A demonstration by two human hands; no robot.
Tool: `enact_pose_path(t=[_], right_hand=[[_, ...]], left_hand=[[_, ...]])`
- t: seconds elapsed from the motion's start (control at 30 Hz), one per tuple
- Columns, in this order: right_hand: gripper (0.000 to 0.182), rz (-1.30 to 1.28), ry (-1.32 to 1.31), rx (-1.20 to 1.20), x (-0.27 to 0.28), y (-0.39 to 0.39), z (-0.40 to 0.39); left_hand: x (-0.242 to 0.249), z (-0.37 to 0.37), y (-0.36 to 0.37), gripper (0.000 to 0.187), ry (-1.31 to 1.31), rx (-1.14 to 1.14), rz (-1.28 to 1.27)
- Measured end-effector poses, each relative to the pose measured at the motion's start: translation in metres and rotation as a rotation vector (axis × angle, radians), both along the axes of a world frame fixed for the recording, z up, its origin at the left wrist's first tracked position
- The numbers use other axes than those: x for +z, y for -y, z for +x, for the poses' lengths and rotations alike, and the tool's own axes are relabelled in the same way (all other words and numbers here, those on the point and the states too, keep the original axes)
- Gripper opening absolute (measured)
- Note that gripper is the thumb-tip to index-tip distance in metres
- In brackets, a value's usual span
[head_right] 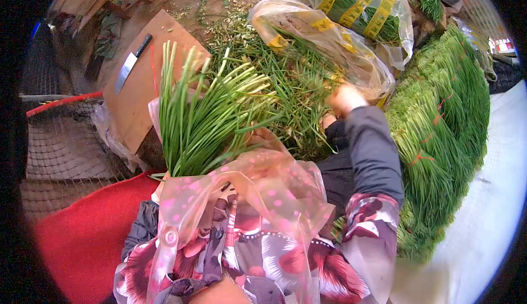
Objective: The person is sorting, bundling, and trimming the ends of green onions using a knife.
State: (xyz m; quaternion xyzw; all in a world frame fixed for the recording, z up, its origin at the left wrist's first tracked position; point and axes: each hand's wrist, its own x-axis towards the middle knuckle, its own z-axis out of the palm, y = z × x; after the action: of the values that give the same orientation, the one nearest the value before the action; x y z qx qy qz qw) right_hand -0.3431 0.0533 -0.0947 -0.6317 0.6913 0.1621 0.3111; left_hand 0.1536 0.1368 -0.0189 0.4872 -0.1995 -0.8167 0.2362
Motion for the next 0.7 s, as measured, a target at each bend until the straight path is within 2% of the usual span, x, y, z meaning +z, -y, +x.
enact_pose_path(t=[0.03,0.07,0.1,0.17,0.23,0.33,0.37,0.43,0.5,0.57,0.6,0.63,0.67,0.7], right_hand=[[0.071,-0.026,0.204,-0.183,-0.001,-0.006,0.026],[0.085,0.219,0.976,-0.685,0.000,-0.015,0.058],[0.085,0.258,1.330,-0.801,-0.008,-0.019,0.087],[0.077,0.114,1.500,-0.608,0.007,-0.014,0.158],[0.066,0.139,1.447,-0.779,0.018,-0.008,0.196],[0.060,-0.018,1.434,-0.713,0.020,0.003,0.197],[0.046,-0.045,1.405,-0.882,0.023,0.004,0.191],[0.034,-0.131,1.313,-0.819,-0.001,0.023,0.152],[0.022,-0.267,1.198,-0.791,0.005,0.034,0.128],[0.020,-0.452,1.255,-0.833,-0.007,0.055,0.088],[0.018,-0.657,1.008,-0.815,0.024,0.055,0.067],[0.017,-0.753,0.927,-1.036,0.026,0.065,0.027],[0.016,-0.845,1.058,-1.342,0.030,0.071,-0.011],[0.016,-0.933,1.042,-1.345,0.036,0.067,-0.045]], left_hand=[[0.001,-0.001,-0.002,0.047,-0.003,0.004,-0.003],[0.003,0.000,-0.005,0.047,-0.010,0.009,-0.004],[0.002,-0.001,-0.007,0.046,-0.009,0.015,-0.005],[0.004,-0.004,-0.009,0.045,-0.009,0.014,-0.010],[0.007,-0.007,-0.011,0.045,-0.011,0.005,-0.011],[0.014,-0.013,-0.016,0.043,-0.014,-0.002,-0.019],[0.017,-0.015,-0.017,0.043,-0.024,-0.003,-0.032],[0.029,-0.026,-0.016,0.039,-0.073,0.004,-0.113],[0.024,-0.030,-0.023,0.039,-0.120,0.045,-0.166],[0.022,-0.031,-0.023,0.038,-0.172,0.086,-0.223],[0.023,-0.031,-0.021,0.041,-0.101,0.068,-0.144],[0.024,-0.030,-0.020,0.044,-0.035,0.053,-0.062],[0.022,-0.028,-0.018,0.045,-0.017,0.044,-0.025],[0.021,-0.026,-0.018,0.045,-0.023,0.041,-0.022]])
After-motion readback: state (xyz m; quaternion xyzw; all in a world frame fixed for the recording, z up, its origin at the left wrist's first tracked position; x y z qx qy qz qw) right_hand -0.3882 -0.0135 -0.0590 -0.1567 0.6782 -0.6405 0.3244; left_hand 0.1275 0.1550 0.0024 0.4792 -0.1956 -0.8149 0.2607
